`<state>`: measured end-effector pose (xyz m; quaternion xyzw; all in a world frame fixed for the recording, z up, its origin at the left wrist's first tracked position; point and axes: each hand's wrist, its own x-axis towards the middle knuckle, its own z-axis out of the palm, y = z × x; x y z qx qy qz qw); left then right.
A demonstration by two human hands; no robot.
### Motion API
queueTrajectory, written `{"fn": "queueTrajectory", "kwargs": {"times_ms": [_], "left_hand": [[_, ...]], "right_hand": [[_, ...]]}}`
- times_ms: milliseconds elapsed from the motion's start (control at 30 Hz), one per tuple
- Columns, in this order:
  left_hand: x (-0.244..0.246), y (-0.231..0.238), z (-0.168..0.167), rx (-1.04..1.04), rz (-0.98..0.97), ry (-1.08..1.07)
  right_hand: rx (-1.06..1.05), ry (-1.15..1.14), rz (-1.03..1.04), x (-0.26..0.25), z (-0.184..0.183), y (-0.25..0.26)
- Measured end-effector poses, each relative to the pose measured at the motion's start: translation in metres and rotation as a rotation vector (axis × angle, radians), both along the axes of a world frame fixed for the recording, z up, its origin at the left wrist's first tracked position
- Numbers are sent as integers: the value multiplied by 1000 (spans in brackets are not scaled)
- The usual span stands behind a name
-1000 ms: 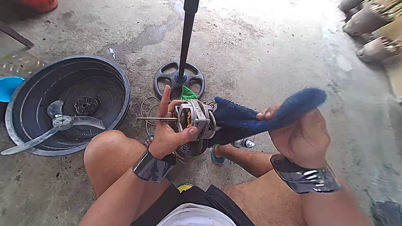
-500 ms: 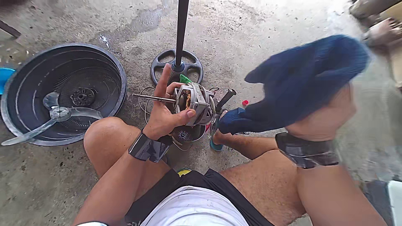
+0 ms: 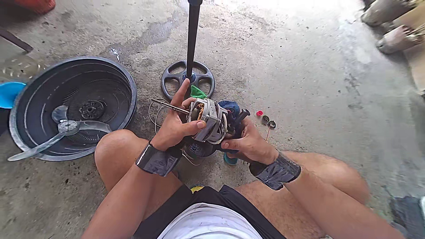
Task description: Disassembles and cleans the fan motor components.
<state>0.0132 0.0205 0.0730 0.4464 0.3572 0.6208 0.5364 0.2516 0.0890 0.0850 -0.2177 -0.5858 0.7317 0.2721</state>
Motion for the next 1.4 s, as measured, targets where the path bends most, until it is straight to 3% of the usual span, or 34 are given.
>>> {"fn": "queueTrajectory", "kwargs": {"times_ms": [100, 233, 400, 500, 633, 733, 833, 967, 1100, 1267, 1400], "left_hand": [[-2, 0, 3, -83, -31, 0], [7, 1, 6, -285, 81, 79], [7, 5, 9, -381, 40, 172], [-1, 3, 7, -401, 12, 376], [-15, -7, 10, -414, 156, 611], [-15, -15, 10, -370, 88, 408], [-1, -19, 5, -453, -39, 138], [24, -18, 2, -520, 28, -211], [31, -14, 0, -420, 4, -492], [34, -6, 3, -315, 122, -592], [23, -6, 4, -205, 160, -587]], "right_hand": [[-54, 0, -54, -6, -3, -5], [-272, 85, -122, -8, -9, -7], [-485, 130, -155, -5, -19, 2], [-500, 197, -184, -1, -21, 5], [-413, 213, -253, -1, -19, 9], [-357, 202, -318, -4, -15, 9], [-279, 168, -345, -10, -13, 9], [-189, 141, -394, -21, -12, 5], [-69, 112, -419, -32, -10, -4], [321, -44, -401, -43, -5, -28], [479, -79, -255, -41, -2, -26]]}}
